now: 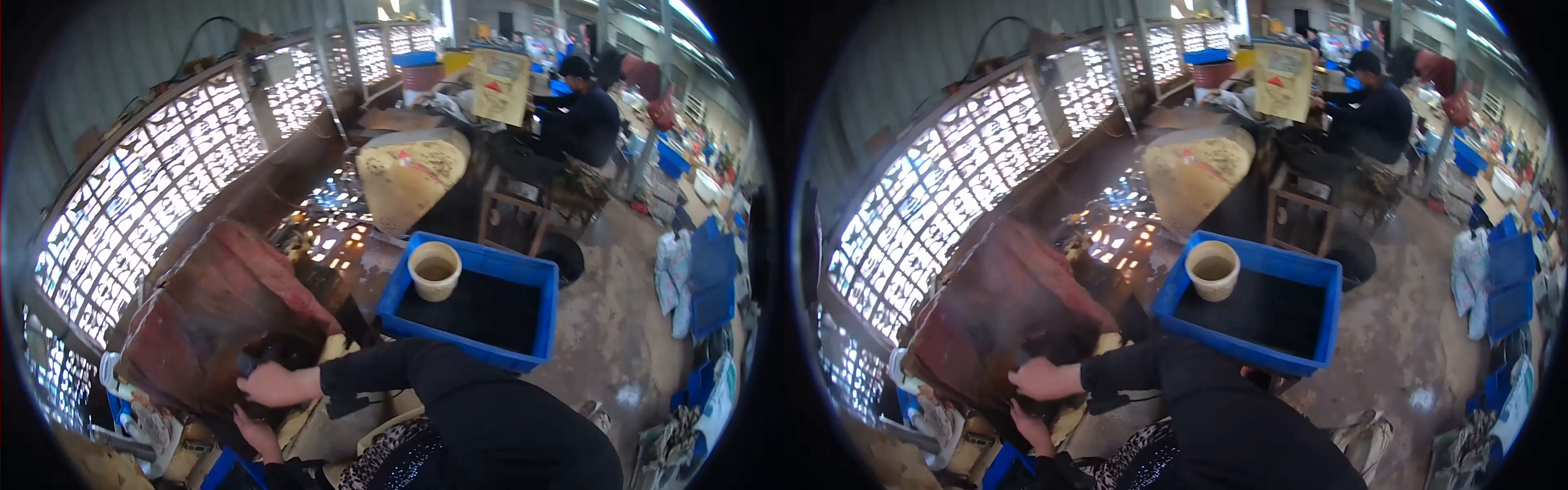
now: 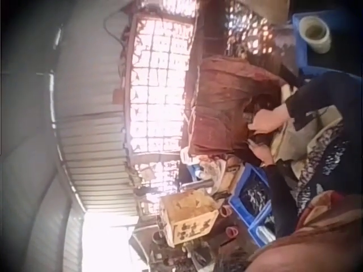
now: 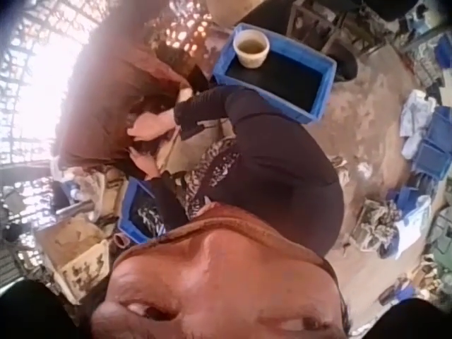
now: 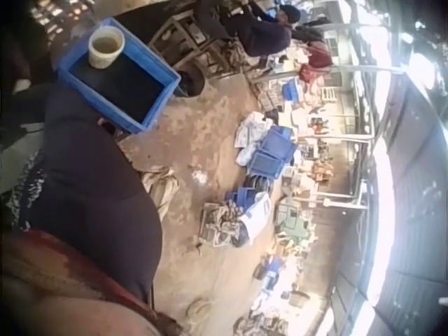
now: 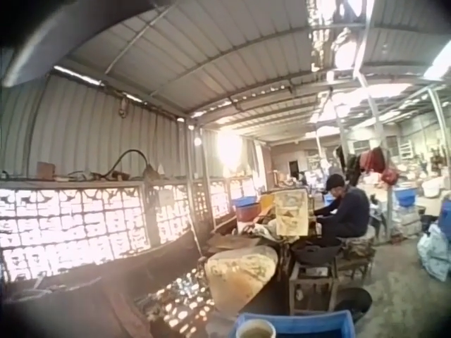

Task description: The person picks up metal pieces from a blue bin, holds them against a grinding machine, and then places the finished pieces into a separate blue bin.

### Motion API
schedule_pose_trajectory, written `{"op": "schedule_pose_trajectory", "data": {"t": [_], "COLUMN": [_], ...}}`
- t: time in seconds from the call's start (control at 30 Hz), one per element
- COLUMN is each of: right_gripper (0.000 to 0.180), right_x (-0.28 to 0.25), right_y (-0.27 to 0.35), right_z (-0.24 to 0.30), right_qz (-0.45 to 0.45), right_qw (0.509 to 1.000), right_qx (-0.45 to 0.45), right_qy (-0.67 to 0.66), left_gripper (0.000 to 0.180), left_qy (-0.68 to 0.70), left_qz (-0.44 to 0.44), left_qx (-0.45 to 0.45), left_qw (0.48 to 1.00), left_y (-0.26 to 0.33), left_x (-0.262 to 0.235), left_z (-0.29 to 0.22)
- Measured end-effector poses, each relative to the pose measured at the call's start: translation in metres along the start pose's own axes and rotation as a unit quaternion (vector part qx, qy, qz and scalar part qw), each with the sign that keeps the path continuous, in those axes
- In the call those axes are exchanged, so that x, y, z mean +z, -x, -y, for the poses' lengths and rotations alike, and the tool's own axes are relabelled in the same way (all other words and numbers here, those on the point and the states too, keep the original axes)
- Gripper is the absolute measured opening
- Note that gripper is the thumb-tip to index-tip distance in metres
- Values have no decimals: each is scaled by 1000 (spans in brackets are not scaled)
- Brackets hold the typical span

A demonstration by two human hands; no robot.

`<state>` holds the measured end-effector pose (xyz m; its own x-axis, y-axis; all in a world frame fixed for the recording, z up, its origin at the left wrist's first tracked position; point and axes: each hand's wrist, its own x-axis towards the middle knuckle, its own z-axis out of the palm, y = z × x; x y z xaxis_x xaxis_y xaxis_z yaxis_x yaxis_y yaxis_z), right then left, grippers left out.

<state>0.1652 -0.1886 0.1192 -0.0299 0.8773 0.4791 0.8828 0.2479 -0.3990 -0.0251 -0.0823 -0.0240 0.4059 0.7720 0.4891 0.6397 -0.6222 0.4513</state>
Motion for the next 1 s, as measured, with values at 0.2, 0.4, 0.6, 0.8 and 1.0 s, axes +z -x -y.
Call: {"op": "schedule_pose_trajectory", "data": {"t": [0.2, 0.4, 0.6, 0.8, 1.0], "right_gripper": [27, 24, 18, 26, 23], "right_x": [16, 27, 24, 26, 6], "right_y": [96, 129, 124, 126, 119], "right_z": [-11, -23, -7, -11, -6], "right_qz": [30, 56, 142, 229, 221], "right_qw": [996, 985, 984, 972, 972], "right_qx": [-81, -158, -100, -56, -79], "right_qy": [-8, -31, -42, 3, -16], "left_gripper": [55, 31, 17, 17, 20], "left_qy": [-86, -121, -217, -185, -130], "left_qz": [65, 167, 260, 286, 283], "left_qx": [35, 95, 139, 66, -3], "left_qw": [994, 974, 931, 938, 950], "left_y": [-17, -39, -48, -44, -44], "left_x": [19, 16, 21, 55, 45], "left_z": [24, 13, 51, 53, 32]}}
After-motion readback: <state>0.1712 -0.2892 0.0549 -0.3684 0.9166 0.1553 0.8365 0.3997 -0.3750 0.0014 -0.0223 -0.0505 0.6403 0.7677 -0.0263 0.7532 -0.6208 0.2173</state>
